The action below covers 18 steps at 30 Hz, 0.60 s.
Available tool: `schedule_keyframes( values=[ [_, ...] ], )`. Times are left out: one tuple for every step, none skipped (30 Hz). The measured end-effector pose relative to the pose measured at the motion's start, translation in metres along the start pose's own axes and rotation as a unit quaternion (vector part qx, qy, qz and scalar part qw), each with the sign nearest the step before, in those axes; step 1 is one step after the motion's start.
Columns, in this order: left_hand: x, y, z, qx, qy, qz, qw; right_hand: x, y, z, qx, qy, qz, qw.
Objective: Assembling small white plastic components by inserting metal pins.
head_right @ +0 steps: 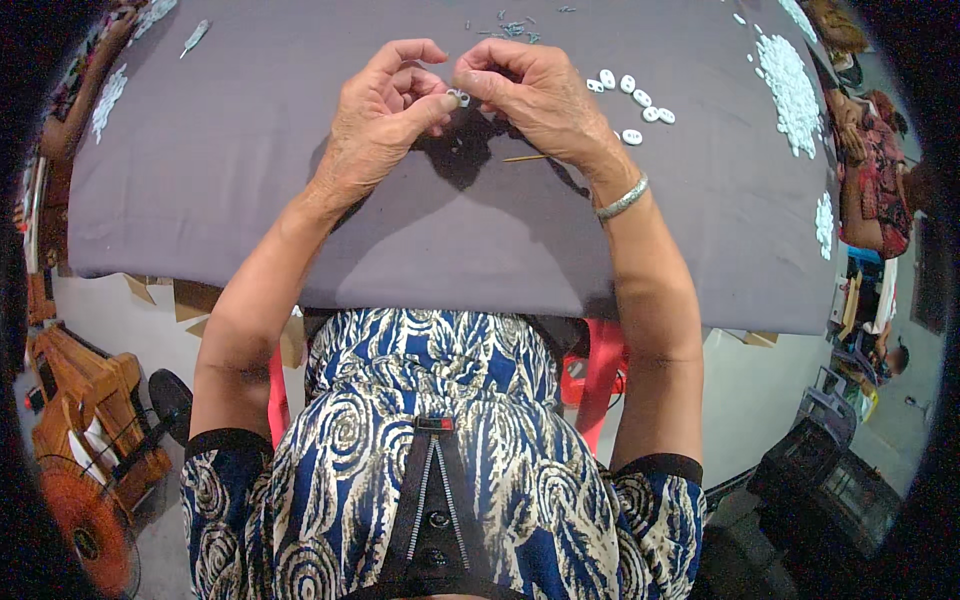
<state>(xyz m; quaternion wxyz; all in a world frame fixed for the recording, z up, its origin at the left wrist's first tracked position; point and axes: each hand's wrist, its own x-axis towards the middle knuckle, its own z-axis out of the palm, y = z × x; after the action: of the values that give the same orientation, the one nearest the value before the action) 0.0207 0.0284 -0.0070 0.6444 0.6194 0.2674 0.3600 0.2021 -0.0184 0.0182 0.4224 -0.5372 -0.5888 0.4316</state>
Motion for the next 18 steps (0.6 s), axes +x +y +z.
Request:
schedule_keyframes(
  values=[
    [0.0, 0.0, 0.0, -0.002, 0.0, 0.002, 1.0, 0.0, 0.0, 0.0, 0.0, 0.0, 0.0, 1.0],
    [0.0, 0.0, 0.0, -0.001, 0.001, 0.002, 1.0, 0.0, -0.001, 0.0, -0.013, -0.001, -0.001, 1.0],
    [0.0, 0.0, 0.0, -0.004, 0.003, -0.003, 1.0, 0.0, -0.001, 0.0, -0.026, -0.002, -0.002, 1.0],
    [0.0, 0.0, 0.0, -0.008, 0.004, -0.008, 1.0, 0.0, -0.001, 0.0, -0.026, -0.002, -0.002, 1.0],
    [0.0, -0.001, 0.001, -0.008, 0.004, -0.008, 1.0, 0.0, -0.001, 0.001, -0.04, 0.001, -0.016, 0.999],
    [-0.001, -0.001, 0.001, -0.009, 0.011, -0.004, 1.0, 0.0, -0.002, 0.002, -0.053, 0.003, -0.028, 0.998],
    [-0.001, -0.002, 0.002, -0.011, 0.019, -0.001, 1.0, 0.0, -0.003, 0.003, -0.052, 0.003, -0.028, 0.998],
    [-0.002, -0.002, 0.002, -0.011, 0.019, -0.002, 1.0, 0.0, -0.003, 0.004, -0.097, 0.02, -0.035, 0.995],
    [-0.002, -0.003, 0.003, -0.01, 0.028, 0.0, 1.0, -0.001, -0.003, 0.005, -0.141, 0.038, -0.042, 0.988],
    [-0.002, -0.004, 0.004, -0.01, 0.038, 0.001, 0.999, -0.001, -0.001, 0.006, -0.142, 0.039, -0.042, 0.988],
    [-0.002, -0.004, 0.005, -0.01, 0.037, 0.001, 0.999, 0.0, 0.003, 0.006, -0.147, 0.047, -0.039, 0.987],
    [-0.002, -0.005, 0.005, -0.007, 0.05, 0.001, 0.999, 0.001, 0.004, 0.008, -0.152, 0.053, -0.037, 0.986],
    [-0.003, -0.005, 0.005, -0.005, 0.062, 0.0, 0.998, 0.001, 0.004, 0.01, -0.152, 0.053, -0.037, 0.986],
    [-0.004, -0.005, 0.005, -0.004, 0.063, 0.0, 0.998, 0.0, 0.002, 0.012, -0.174, 0.063, -0.051, 0.981],
    [-0.003, -0.005, 0.005, -0.005, 0.066, 0.002, 0.998, 0.0, 0.002, 0.013, -0.198, 0.073, -0.063, 0.975],
    [-0.003, -0.005, 0.005, -0.007, 0.069, 0.003, 0.998, 0.0, 0.002, 0.013, -0.198, 0.074, -0.063, 0.975],
    [-0.002, -0.004, 0.005, -0.007, 0.068, 0.004, 0.998, 0.001, 0.002, 0.013, -0.188, 0.071, -0.059, 0.978],
    [-0.002, -0.003, 0.005, -0.005, 0.064, -0.004, 0.998, 0.001, 0.003, 0.012, -0.179, 0.069, -0.054, 0.98]
  ],
)
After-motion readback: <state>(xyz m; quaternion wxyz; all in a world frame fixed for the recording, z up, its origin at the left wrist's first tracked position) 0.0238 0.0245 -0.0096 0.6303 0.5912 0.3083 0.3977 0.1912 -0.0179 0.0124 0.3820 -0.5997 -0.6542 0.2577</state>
